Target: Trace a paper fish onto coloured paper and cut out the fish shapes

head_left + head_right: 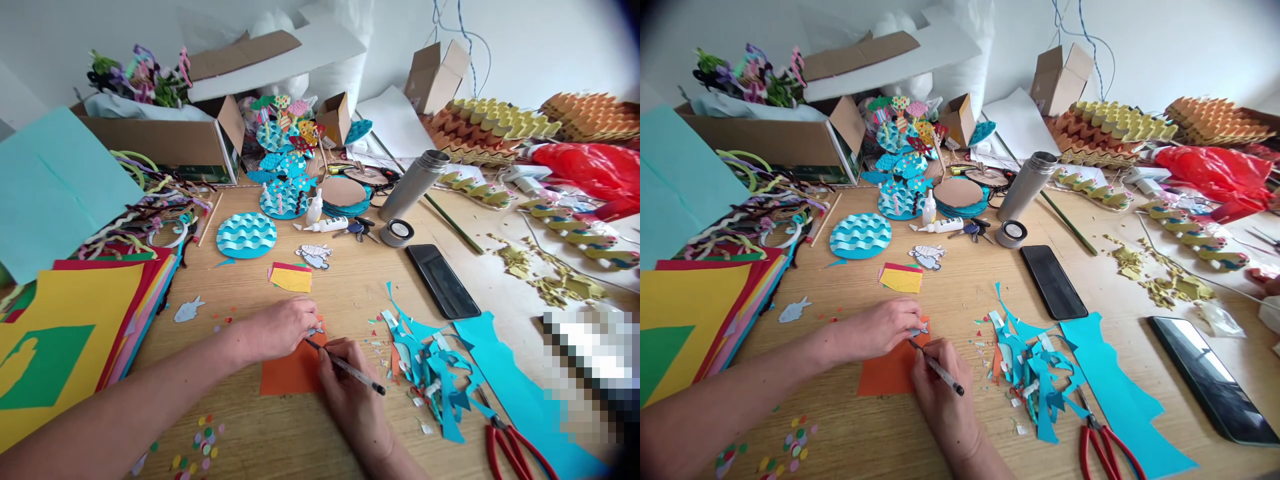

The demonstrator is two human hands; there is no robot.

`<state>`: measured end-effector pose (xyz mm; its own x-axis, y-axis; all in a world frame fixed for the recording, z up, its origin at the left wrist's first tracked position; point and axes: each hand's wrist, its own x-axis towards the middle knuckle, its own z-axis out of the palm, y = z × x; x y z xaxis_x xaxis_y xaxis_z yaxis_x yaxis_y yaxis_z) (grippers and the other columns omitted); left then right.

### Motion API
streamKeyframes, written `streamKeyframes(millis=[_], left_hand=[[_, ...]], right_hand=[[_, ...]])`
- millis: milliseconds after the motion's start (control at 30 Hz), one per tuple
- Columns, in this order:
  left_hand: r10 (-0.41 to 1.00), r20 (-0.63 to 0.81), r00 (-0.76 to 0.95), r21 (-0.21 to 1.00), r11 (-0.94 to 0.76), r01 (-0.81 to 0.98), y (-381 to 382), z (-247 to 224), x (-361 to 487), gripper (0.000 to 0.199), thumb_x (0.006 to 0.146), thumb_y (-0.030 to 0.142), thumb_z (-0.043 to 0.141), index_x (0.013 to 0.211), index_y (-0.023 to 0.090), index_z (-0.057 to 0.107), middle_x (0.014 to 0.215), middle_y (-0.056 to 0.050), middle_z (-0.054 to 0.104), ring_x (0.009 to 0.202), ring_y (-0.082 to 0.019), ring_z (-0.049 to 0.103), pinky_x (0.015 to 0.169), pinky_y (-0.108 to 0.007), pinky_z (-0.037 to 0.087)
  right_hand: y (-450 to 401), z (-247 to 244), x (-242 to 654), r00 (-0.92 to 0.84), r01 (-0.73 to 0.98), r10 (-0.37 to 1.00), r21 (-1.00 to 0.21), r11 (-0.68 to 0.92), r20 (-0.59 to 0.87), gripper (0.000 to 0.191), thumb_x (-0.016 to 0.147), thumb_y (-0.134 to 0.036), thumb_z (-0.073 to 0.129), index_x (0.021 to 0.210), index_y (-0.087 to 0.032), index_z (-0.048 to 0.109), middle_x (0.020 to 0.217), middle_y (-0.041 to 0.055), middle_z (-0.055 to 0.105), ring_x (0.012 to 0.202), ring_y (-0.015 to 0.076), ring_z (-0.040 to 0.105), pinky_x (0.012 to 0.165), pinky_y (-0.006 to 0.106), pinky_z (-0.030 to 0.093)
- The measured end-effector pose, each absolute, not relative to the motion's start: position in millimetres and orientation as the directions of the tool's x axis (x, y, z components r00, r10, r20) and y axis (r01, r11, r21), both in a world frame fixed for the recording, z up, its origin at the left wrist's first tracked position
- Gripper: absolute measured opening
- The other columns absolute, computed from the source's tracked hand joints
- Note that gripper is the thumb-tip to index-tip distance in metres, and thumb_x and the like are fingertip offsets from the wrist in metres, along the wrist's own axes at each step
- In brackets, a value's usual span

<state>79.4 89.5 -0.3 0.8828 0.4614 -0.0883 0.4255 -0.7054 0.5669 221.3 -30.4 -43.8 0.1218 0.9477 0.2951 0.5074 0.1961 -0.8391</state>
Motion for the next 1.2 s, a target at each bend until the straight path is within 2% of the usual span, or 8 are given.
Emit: streamKeyframes(millis=[567,1200], left_hand=[[0.462,-0.098,0.881,0.569,-0.700,0.431,89,2,81,0.018,0.086,0.009,0.053,0.097,0.016,0.066,0.096,-0.006,0.062,0.093,-0.018,0.059,0.081,-0.027,0.045],[0.467,-0.113,0.877,0.555,-0.703,0.445,87,5,82,0.020,0.089,0.010,0.047,0.092,0.017,0.066,0.091,-0.006,0.060,0.088,-0.017,0.057,0.078,-0.027,0.045]], right_hand=[[-31,-50,223,0.235,0.443,0.956,-0.895,0.058,0.178,0.011,0.089,-0.020,0.053,0.078,-0.021,0.049,0.067,-0.0026,0.053,0.053,0.0105,0.042,0.050,0.023,0.035],[-24,-36,225,0.315,0.475,0.931,-0.880,0.016,0.187,0.015,0.086,-0.025,0.054,0.072,-0.020,0.052,0.060,-0.0029,0.054,0.049,0.0108,0.047,0.045,0.021,0.038]])
